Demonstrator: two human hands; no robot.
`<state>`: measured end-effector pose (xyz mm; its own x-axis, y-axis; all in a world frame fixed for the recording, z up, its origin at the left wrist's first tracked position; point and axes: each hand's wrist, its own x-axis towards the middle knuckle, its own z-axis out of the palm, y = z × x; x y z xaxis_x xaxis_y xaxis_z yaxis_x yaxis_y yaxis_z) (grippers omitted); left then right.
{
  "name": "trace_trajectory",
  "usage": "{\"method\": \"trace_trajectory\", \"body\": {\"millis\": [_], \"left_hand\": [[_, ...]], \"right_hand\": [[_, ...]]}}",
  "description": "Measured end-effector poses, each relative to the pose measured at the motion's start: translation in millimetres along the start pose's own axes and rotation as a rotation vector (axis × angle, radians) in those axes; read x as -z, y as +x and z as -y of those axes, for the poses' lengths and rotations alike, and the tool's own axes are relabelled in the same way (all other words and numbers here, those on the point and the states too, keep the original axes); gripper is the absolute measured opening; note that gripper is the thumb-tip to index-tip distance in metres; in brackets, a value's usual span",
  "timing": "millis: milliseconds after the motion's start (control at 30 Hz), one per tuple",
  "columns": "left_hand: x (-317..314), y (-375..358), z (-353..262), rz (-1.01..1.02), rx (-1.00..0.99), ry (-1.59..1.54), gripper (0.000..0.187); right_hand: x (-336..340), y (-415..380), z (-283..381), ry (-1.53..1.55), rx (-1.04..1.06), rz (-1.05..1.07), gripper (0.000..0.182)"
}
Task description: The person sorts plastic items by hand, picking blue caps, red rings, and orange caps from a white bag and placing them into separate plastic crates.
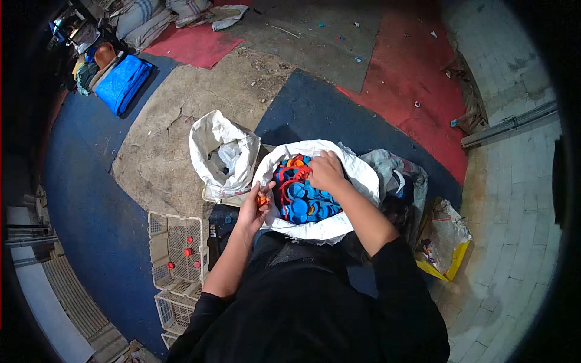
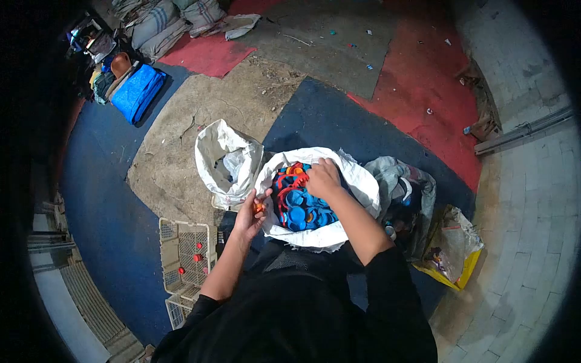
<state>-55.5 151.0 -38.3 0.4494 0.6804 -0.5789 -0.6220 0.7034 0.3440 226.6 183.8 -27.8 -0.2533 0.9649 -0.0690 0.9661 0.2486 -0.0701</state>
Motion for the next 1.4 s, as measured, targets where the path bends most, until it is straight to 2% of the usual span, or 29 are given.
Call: {"method": "trace_trajectory", "body": {"millis": [167, 200, 300, 433, 533, 633, 667, 767, 800, 900, 933, 967, 1033, 1133, 1167, 1233, 1267, 1367, 1400], "left_hand": [[5, 4, 2, -0.028, 0.012, -0.005, 0.043], [4, 4, 1, -0.003, 0.012, 0.005, 0.043], [3, 1, -2, 0.067, 0.005, 0.011, 0.039], [-17, -5, -1, 0.115, 0.005, -0.063, 0.03], [-30, -10, 2, 0.18, 0.019, -0.155, 0.033], [-38, -14, 7, 0.214, 0.04, -0.19, 0.042], [-40, -14, 9, 0.219, 0.056, -0.208, 0.044], [-47, -13, 18, 0.229, 0.089, -0.222, 0.049], [-50, -12, 22, 0.232, 0.09, -0.217, 0.048], [-54, -6, 33, 0.223, 0.135, -0.206, 0.044], [-55, -4, 37, 0.216, 0.157, -0.202, 0.043], [-55, -1, 41, 0.21, 0.178, -0.197, 0.041], [-55, 5, 50, 0.2, 0.201, -0.181, 0.037], [-66, 7, 60, 0.113, 0.219, -0.128, 0.039], [-65, 10, 63, 0.165, 0.235, -0.11, 0.038], [-69, 13, 64, 0.267, 0.265, -0.076, 0.038], [-78, 9, 66, 0.134, 0.251, -0.066, 0.038], [-81, 16, 73, 0.073, 0.189, -0.086, 0.037], [-84, 16, 72, 0.055, 0.174, -0.112, 0.034]], "right_hand": [[20, 8, 20, 0.115, -0.189, 0.081, 0.026], [9, 13, 20, 0.258, -0.212, 0.012, 0.025], [-10, 22, 28, 0.312, -0.241, -0.021, 0.024], [-12, 20, 29, 0.34, -0.202, 0.092, 0.022], [9, 10, 30, 0.232, -0.221, 0.142, 0.02], [9, -9, 23, 0.262, -0.199, -0.223, 0.018], [8, -15, 23, 0.396, -0.213, -0.455, 0.012], [33, -42, 31, 0.89, -0.404, -0.35, 0.018], [33, -52, 31, 1.047, -0.417, -0.243, 0.024], [32, -75, 39, 1.548, -0.322, -0.344, 0.029], [44, -81, 43, 1.641, -0.348, -0.301, 0.037], [56, -84, 50, 1.698, -0.336, -0.334, 0.03], [54, -91, 54, 1.69, -0.291, -0.335, 0.023], [51, -96, 64, 1.583, -0.215, -0.445, 0.014], [47, -95, 68, 1.466, -0.176, -0.507, 0.013], [67, -100, 76, 1.149, -0.128, -0.419, 0.021], [71, -99, 78, 0.954, -0.07, -0.435, 0.019], [72, -103, 84, 0.739, 0.055, -0.462, 0.015], [69, -105, 84, 0.767, 0.071, -0.454, 0.021]]}}
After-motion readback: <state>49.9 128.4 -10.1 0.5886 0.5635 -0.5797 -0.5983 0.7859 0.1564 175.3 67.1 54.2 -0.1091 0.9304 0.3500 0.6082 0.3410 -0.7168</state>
